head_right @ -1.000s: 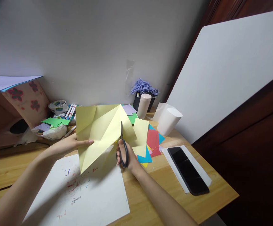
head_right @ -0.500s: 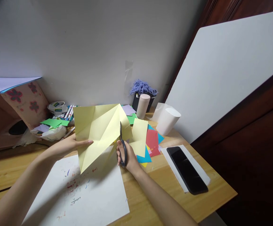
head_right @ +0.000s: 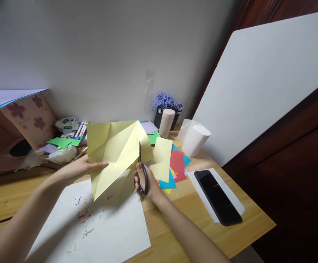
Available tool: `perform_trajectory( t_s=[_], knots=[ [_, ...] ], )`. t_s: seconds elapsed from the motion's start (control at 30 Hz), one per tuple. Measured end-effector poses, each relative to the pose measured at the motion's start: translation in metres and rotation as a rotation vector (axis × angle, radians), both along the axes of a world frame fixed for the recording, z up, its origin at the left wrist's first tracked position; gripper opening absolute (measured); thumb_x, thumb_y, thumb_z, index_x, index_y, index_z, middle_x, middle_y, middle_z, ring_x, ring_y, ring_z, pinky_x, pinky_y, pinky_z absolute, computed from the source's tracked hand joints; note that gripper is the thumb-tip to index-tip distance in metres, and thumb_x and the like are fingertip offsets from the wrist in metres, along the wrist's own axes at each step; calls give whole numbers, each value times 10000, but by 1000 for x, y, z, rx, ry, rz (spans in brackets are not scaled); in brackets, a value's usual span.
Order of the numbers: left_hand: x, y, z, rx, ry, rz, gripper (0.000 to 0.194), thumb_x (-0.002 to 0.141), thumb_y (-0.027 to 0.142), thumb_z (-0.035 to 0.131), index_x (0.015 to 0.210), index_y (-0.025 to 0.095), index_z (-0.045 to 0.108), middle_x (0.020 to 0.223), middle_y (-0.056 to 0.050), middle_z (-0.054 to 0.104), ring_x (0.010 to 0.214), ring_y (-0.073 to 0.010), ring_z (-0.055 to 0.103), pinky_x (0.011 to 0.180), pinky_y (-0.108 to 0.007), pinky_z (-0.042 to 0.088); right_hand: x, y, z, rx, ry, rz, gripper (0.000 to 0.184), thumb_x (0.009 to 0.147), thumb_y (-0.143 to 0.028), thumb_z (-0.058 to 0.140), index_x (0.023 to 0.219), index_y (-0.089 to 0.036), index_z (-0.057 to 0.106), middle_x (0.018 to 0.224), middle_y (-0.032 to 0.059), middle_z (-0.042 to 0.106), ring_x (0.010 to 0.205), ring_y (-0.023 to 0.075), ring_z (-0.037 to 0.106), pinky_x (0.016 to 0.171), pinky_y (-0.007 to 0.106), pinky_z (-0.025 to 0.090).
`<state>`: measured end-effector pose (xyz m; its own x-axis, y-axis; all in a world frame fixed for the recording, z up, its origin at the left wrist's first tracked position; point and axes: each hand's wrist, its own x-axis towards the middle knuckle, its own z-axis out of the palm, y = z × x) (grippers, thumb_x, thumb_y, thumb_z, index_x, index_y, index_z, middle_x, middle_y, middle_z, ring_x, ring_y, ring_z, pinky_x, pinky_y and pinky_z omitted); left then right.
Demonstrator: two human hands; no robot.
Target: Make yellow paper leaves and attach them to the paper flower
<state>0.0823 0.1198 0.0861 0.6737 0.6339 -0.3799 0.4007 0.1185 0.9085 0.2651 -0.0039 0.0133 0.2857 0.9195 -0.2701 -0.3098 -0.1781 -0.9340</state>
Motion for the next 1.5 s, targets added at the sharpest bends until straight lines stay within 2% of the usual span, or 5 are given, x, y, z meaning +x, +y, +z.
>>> perform_trajectory(
  t_s=[0.5,0.73,0.93,1.27,1.5],
  knots=[
    [4,-5,5,9,23,-24,743,612,515,693,1249,198,480,1240,-106,572,1108,-281,545,870,-371,454,4,-1,-6,85,-100,-18,597,641,-780,449,698,-187,414,470,-99,396,274,39,380,259,180,397],
    [3,-4,4,28,56,-35,726,652,511,668,1273,201,453,1271,-111,545,1123,-280,533,865,-375,454,6,-3,-10,96,-110,-22,532,701,-718,471,720,-189,421,489,-99,403,282,38,387,260,170,387],
    [3,-3,2,7,36,-31,722,654,499,674,1263,179,456,1263,-122,550,1111,-273,543,884,-370,450,5,-4,-5,98,-87,-18,527,687,-712,498,729,-191,422,493,-104,400,285,34,387,261,164,386],
    [5,-9,11,4,31,-24,693,615,465,712,1218,202,495,1222,-84,589,1113,-277,544,887,-349,459,4,-1,0,46,-108,-25,653,573,-839,409,669,-194,383,459,-102,392,269,35,380,275,184,412],
    [4,-8,8,-26,33,-60,625,638,470,692,1186,221,524,1196,-65,609,1091,-271,562,874,-344,468,5,-1,2,84,-101,-44,590,606,-777,491,675,-202,377,458,-102,391,274,44,377,268,187,403]
  ],
)
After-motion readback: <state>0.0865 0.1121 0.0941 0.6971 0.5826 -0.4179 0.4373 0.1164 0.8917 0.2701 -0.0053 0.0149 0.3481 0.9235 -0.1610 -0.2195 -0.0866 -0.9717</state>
